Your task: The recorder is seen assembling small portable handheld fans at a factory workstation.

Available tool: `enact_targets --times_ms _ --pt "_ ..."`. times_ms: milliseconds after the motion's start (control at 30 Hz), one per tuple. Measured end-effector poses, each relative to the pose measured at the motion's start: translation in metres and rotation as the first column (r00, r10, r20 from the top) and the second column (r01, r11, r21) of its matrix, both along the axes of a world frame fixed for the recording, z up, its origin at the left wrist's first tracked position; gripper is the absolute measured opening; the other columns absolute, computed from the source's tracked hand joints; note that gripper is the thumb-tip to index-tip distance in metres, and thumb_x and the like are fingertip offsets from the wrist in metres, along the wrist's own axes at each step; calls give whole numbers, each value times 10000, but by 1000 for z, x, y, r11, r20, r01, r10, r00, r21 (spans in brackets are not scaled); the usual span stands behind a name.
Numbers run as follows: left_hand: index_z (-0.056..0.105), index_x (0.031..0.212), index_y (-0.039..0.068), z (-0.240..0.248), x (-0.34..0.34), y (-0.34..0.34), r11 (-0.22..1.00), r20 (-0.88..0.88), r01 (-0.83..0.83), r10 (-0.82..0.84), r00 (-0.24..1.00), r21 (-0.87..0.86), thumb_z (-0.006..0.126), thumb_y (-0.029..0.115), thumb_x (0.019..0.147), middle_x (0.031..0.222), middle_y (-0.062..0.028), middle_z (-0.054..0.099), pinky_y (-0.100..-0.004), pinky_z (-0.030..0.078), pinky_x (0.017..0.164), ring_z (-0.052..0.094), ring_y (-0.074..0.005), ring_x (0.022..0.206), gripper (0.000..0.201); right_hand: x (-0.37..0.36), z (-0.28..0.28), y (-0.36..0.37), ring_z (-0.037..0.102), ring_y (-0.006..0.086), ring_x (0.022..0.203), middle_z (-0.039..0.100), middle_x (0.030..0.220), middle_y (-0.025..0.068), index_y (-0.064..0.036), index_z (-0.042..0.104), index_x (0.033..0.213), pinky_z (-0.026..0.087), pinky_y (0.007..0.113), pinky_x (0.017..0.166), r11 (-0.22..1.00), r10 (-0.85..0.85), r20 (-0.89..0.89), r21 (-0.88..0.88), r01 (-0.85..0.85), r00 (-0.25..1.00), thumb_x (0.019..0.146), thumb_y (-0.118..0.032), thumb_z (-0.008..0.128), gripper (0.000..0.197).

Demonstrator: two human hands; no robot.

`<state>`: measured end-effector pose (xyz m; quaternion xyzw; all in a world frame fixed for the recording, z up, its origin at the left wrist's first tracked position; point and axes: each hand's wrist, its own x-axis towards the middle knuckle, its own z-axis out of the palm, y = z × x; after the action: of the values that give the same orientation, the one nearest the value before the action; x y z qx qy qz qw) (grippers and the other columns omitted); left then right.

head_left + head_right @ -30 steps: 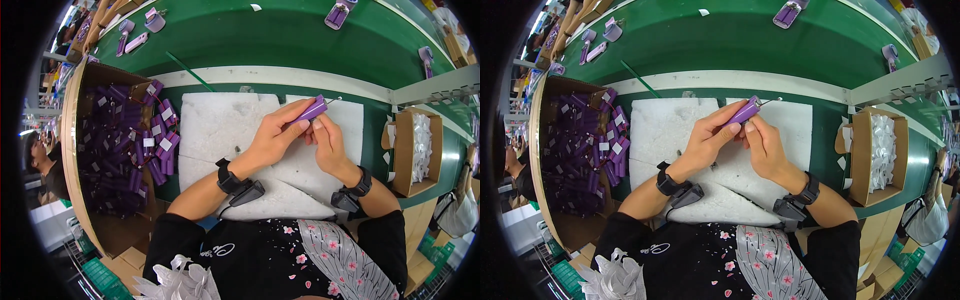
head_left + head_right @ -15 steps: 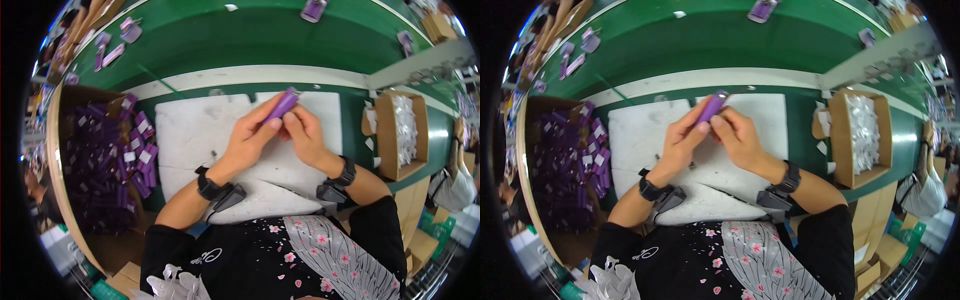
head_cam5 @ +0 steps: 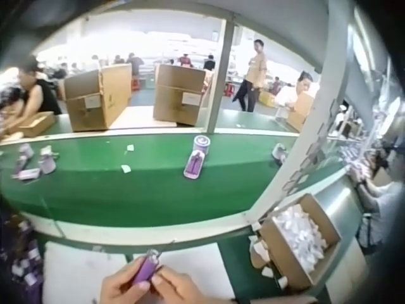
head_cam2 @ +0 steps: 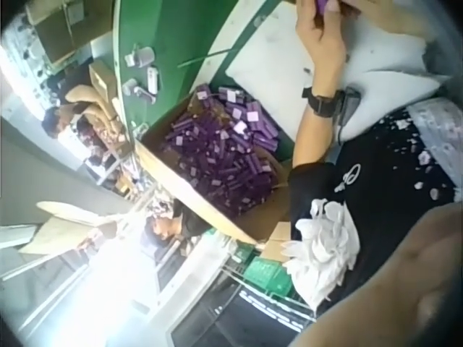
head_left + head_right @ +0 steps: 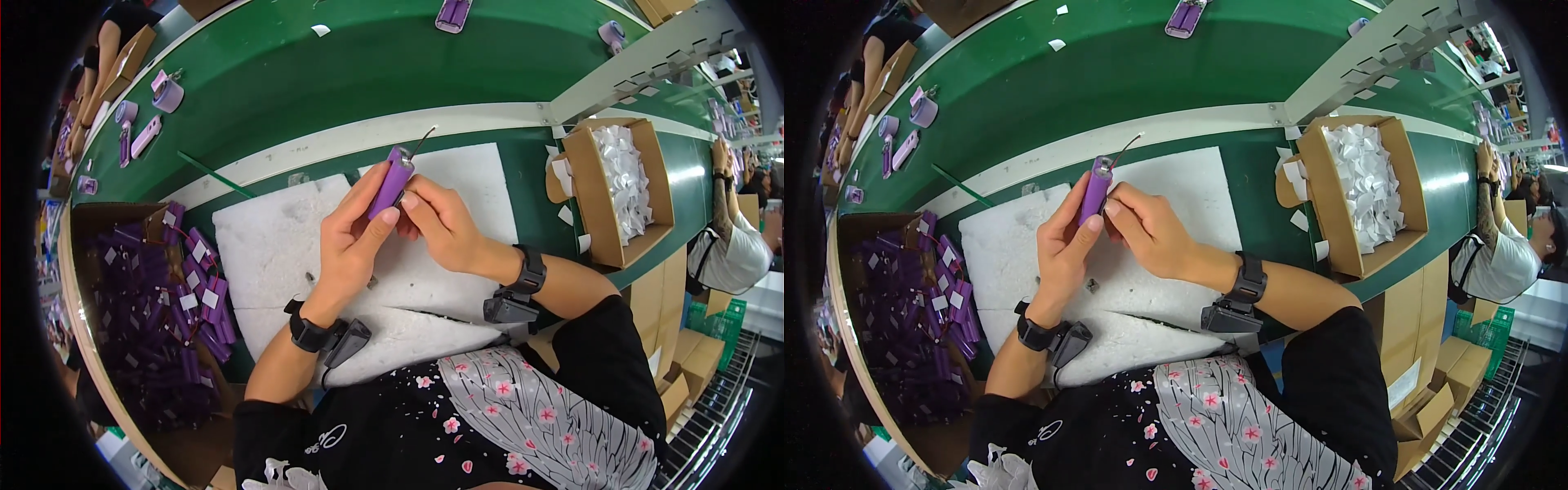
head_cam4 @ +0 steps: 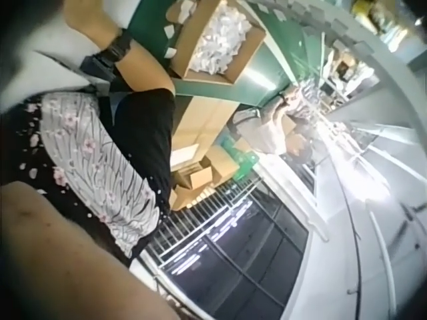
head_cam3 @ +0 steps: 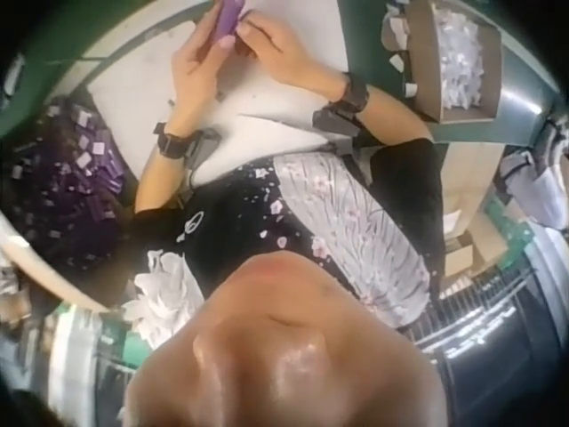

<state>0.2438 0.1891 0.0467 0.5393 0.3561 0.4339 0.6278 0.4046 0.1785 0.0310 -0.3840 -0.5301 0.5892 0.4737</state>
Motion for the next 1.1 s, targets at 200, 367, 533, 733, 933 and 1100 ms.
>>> enact_targets --times_ms 200,367,533,733,933,1100 --pt "446 1391 -4 -3 -3 3 995 -119 4 8 993 104 587 67 931 1347 -128 505 -297 475 898 567 -162 1063 486 -1 -6 -1 549 82 599 588 670 32 -14 571 903 439 258 539 997 -73 -38 -24 73 997 968 -163 457 199" --pt "450 1387 -3 -2 -1 3 986 46 100 -94 994 -131 588 57 925 1337 -142 526 -299 456 938 538 -174 1152 486 3 -1 -2 511 76 565 584 651 33 -1 572 859 424 232 520 996 -85 12 -18 86 996 953 -114 421 211" --pt "436 1397 2 -12 10 6 977 327 15 56 943 -211 596 82 925 1240 -139 590 -300 469 921 586 -177 1067 505 10 -7 -1 502 80 538 582 619 38 -6 540 785 406 230 492 997 -80 102 4 80 992 931 -113 434 209" --pt "397 1398 8 -30 6 21 937 478 -107 265 837 -332 472 187 966 1121 -158 615 -301 498 768 601 -186 887 474 64 19 -1 494 83 524 573 587 23 -12 543 715 403 243 492 924 -379 194 142 356 905 865 -98 457 193" --pt "452 1333 16 -36 16 27 899 532 -91 332 779 -429 385 253 989 972 -152 635 -277 468 581 562 -150 675 423 212 82 -23 573 256 616 602 654 157 21 627 817 453 375 595 618 -682 715 676 401 -155 862 -183 522 233" --pt "462 1306 32 -37 16 37 927 447 -110 274 851 -359 358 273 998 911 -132 628 -250 441 539 540 -129 629 404 227 107 -24 612 300 665 639 734 199 23 648 869 463 390 636 843 -180 955 273 464 -235 858 -249 564 286"
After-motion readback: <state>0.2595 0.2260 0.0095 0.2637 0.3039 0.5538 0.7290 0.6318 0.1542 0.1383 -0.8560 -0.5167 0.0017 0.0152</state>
